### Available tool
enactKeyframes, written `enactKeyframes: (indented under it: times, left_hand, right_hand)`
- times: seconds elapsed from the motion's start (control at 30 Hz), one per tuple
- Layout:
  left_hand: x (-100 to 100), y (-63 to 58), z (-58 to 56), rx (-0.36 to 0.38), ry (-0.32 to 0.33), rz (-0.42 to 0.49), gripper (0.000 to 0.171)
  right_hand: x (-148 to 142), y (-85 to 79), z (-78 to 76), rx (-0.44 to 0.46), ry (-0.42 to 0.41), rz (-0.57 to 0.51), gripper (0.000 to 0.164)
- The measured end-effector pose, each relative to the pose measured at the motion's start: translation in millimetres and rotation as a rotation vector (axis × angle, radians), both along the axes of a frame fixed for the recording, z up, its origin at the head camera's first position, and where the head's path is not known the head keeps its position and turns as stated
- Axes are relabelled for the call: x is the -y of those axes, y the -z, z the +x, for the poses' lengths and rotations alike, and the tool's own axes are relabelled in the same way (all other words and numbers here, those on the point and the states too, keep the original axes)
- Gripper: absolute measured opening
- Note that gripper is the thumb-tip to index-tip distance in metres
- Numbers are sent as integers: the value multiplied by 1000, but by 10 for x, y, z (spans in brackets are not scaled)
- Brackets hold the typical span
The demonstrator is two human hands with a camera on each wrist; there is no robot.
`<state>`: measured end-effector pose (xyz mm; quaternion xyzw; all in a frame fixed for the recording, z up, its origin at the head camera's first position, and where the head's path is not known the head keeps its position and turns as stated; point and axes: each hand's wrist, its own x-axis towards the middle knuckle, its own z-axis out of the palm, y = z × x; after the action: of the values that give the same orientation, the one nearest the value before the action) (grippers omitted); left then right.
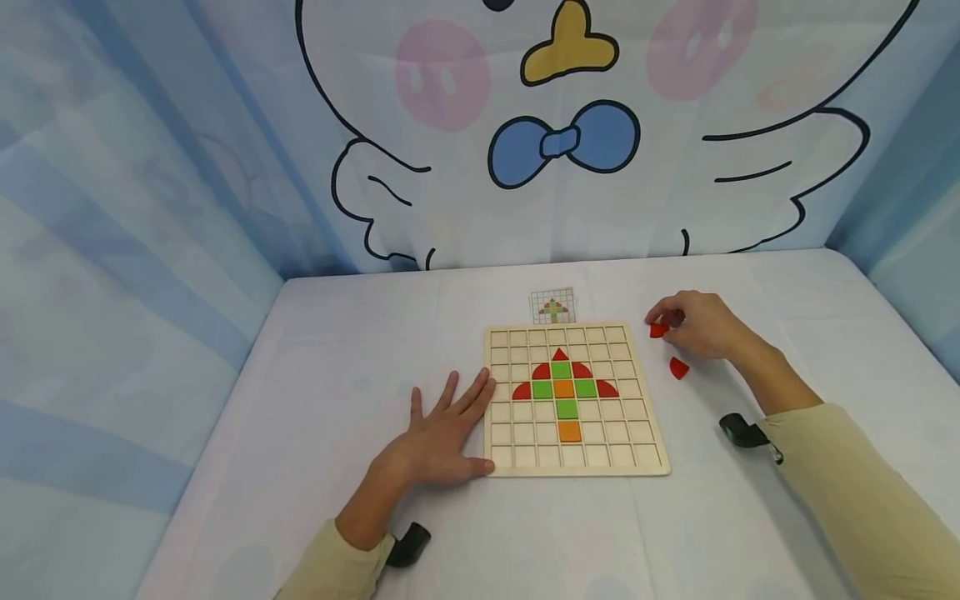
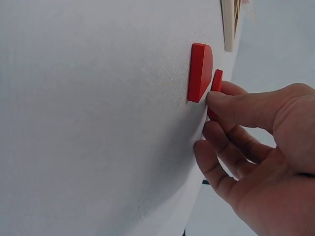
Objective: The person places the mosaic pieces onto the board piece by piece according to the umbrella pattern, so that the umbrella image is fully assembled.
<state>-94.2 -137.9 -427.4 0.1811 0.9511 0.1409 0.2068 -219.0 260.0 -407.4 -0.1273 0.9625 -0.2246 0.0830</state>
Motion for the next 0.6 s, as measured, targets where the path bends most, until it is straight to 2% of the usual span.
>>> enactKeyframes:
  times: [0.37, 0.6]
  left_hand:
    - [-9, 7, -2, -1, 0, 2, 103]
    - [-2, -6, 8, -6, 3, 4, 103]
  right_hand:
    - [2, 10, 13, 10, 5, 4, 28]
    - [40, -32, 88, -16, -6, 6, 29]
